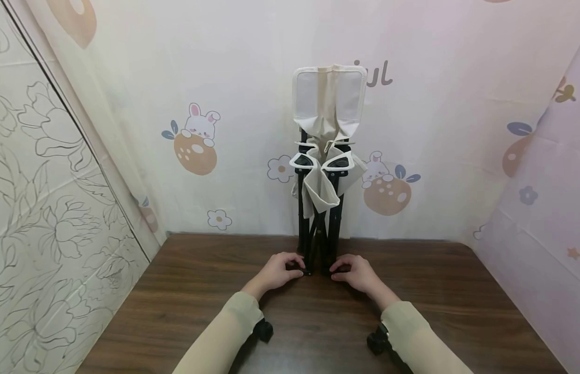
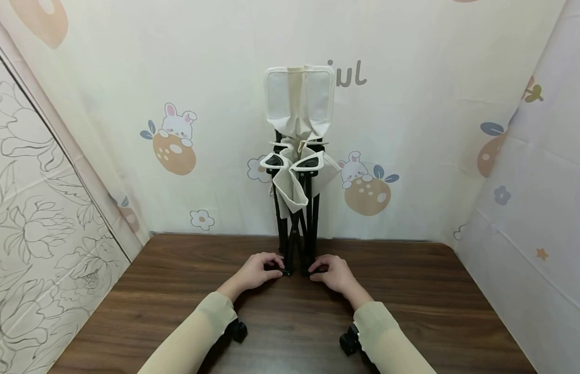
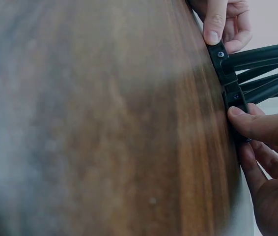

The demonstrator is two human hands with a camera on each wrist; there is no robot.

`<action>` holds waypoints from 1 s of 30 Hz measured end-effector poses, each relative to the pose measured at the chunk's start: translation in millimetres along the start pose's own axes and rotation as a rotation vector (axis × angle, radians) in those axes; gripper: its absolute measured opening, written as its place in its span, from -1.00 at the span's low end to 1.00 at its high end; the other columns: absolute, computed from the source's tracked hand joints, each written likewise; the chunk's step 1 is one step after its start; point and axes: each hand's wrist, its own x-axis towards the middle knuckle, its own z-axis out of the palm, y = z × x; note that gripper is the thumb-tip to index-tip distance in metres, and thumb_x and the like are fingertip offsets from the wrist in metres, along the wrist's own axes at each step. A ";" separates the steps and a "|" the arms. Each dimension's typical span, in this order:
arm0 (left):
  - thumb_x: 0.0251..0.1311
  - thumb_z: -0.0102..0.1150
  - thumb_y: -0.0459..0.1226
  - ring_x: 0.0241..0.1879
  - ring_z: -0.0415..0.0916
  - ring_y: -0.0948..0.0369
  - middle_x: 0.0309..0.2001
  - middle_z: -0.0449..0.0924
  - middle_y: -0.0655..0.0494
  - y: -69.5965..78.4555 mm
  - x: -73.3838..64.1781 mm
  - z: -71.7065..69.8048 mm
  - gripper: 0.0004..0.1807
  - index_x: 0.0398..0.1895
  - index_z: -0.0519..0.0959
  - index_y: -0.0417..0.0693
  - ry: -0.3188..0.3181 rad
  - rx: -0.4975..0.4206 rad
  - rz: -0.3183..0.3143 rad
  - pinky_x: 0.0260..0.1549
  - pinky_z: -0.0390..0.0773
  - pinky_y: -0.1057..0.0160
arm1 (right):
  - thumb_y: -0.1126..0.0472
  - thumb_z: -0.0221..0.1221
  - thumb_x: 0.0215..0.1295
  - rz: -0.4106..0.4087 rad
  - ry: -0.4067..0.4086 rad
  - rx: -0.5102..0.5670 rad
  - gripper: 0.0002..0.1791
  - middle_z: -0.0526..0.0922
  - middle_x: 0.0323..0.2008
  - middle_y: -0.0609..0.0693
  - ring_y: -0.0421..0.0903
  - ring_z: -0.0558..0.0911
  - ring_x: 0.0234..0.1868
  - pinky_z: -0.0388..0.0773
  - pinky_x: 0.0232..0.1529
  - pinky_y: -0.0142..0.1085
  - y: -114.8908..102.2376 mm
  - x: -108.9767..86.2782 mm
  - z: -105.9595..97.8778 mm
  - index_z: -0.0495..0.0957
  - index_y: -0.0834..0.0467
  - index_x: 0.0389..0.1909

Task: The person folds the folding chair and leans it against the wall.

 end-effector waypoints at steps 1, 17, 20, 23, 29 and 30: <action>0.41 0.45 -0.34 0.28 0.64 0.08 0.27 0.73 0.05 -0.1 -0.2 0.2 -0.88 -0.09 0.76 0.05 0.002 0.000 0.001 0.29 0.61 0.08 | 0.36 0.53 0.27 0.003 0.000 0.002 -0.87 0.72 0.22 0.23 0.24 0.67 0.27 0.57 0.33 0.23 0.1 0.2 0.3 0.83 0.08 -0.24; 0.42 0.42 -0.36 0.21 0.67 0.01 0.28 0.72 0.00 1.9 -0.6 2.9 -0.88 -0.06 0.75 -0.01 0.029 0.014 -0.007 0.27 0.62 0.00 | 0.35 0.53 0.27 0.017 0.020 -0.002 -0.87 0.69 0.28 0.29 0.30 0.63 0.33 0.49 0.39 0.27 0.7 2.2 3.0 0.85 0.08 -0.24; 0.42 0.42 -0.35 0.21 0.67 0.01 0.29 0.72 0.01 1.9 -0.1 3.2 -0.88 -0.06 0.75 0.00 0.030 0.006 -0.013 0.27 0.62 -0.01 | 0.35 0.53 0.27 0.023 0.021 -0.005 -0.87 0.69 0.28 0.29 0.31 0.62 0.34 0.48 0.41 0.28 0.7 2.5 3.3 0.85 0.08 -0.24; 0.43 0.42 -0.35 0.21 0.67 0.02 0.29 0.72 0.02 0.8 0.8 4.2 -0.88 -0.06 0.75 0.00 0.031 0.003 -0.016 0.27 0.62 -0.02 | 0.34 0.53 0.27 0.029 0.024 -0.010 -0.88 0.69 0.28 0.28 0.31 0.62 0.34 0.47 0.40 0.29 1.0 3.0 3.5 0.85 0.07 -0.25; 0.43 0.42 -0.35 0.21 0.67 0.03 0.31 0.71 0.05 -1.5 1.9 5.8 -0.87 -0.05 0.75 0.04 0.041 -0.003 -0.036 0.27 0.62 -0.04 | 0.35 0.53 0.28 0.017 0.038 -0.020 -0.87 0.70 0.26 0.27 0.29 0.64 0.33 0.49 0.39 0.27 2.6 5.1 4.4 0.85 0.06 -0.24; 0.43 0.42 -0.35 0.20 0.67 0.03 0.31 0.71 0.05 -1.6 2.1 5.9 -0.87 -0.05 0.75 0.04 0.045 -0.004 -0.036 0.26 0.62 -0.04 | 0.35 0.53 0.28 0.012 0.040 -0.022 -0.87 0.70 0.26 0.27 0.29 0.64 0.32 0.50 0.39 0.27 3.1 5.4 4.5 0.85 0.06 -0.24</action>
